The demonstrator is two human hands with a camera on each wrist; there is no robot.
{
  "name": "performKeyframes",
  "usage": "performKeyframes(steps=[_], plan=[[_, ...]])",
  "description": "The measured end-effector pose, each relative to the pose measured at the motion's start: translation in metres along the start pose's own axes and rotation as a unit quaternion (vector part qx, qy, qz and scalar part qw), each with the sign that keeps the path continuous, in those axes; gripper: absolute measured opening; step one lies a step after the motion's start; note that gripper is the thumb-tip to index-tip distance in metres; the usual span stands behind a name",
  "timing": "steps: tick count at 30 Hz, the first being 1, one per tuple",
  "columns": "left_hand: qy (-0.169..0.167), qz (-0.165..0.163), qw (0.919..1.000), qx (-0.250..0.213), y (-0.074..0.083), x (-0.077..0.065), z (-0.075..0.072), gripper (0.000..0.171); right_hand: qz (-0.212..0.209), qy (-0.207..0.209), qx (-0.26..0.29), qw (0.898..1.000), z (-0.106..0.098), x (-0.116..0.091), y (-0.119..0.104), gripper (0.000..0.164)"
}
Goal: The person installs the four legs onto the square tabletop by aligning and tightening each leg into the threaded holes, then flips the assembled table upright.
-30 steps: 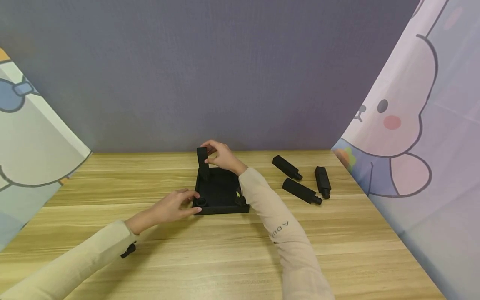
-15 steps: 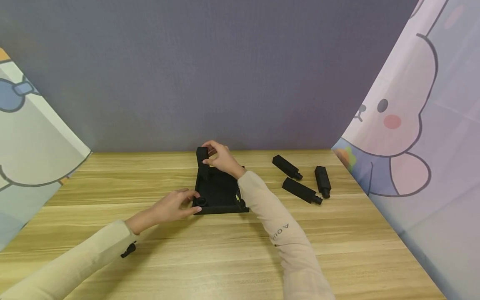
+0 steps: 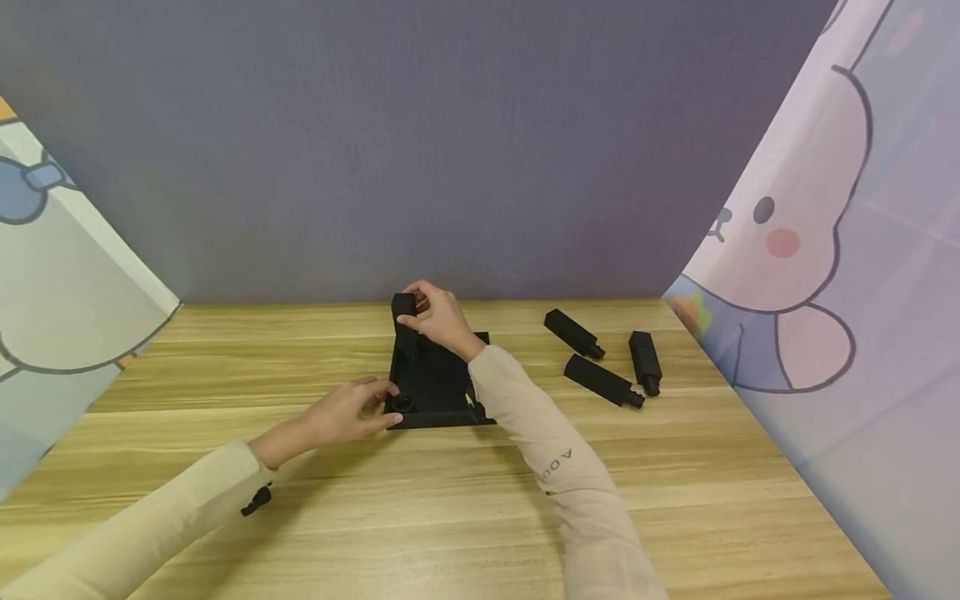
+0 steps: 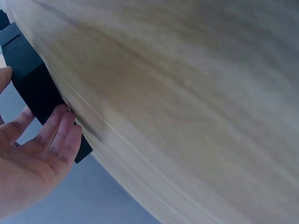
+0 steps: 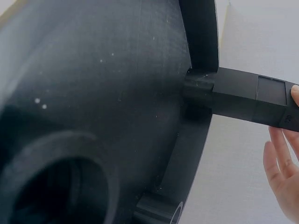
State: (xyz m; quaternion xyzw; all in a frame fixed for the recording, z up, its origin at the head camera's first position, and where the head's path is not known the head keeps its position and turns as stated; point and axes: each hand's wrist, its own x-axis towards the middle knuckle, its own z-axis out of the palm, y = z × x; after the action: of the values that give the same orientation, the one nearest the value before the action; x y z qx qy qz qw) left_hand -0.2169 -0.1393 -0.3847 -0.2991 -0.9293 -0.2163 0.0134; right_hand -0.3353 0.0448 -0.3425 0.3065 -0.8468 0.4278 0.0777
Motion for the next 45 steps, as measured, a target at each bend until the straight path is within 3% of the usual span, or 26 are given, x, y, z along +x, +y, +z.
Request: performKeyframes(steps=[25, 45], plan=[[0.004, 0.003, 1.0, 0.005, 0.0, 0.0, 0.0, 0.039, 0.021, 0.008, -0.006, 1.0, 0.001, -0.001, -0.002, 0.04], [0.0, 0.003, 1.0, 0.002, 0.0, 0.0, 0.0, 0.04, -0.01, -0.023, 0.022, 0.999, -0.017, -0.003, 0.003, 0.045]])
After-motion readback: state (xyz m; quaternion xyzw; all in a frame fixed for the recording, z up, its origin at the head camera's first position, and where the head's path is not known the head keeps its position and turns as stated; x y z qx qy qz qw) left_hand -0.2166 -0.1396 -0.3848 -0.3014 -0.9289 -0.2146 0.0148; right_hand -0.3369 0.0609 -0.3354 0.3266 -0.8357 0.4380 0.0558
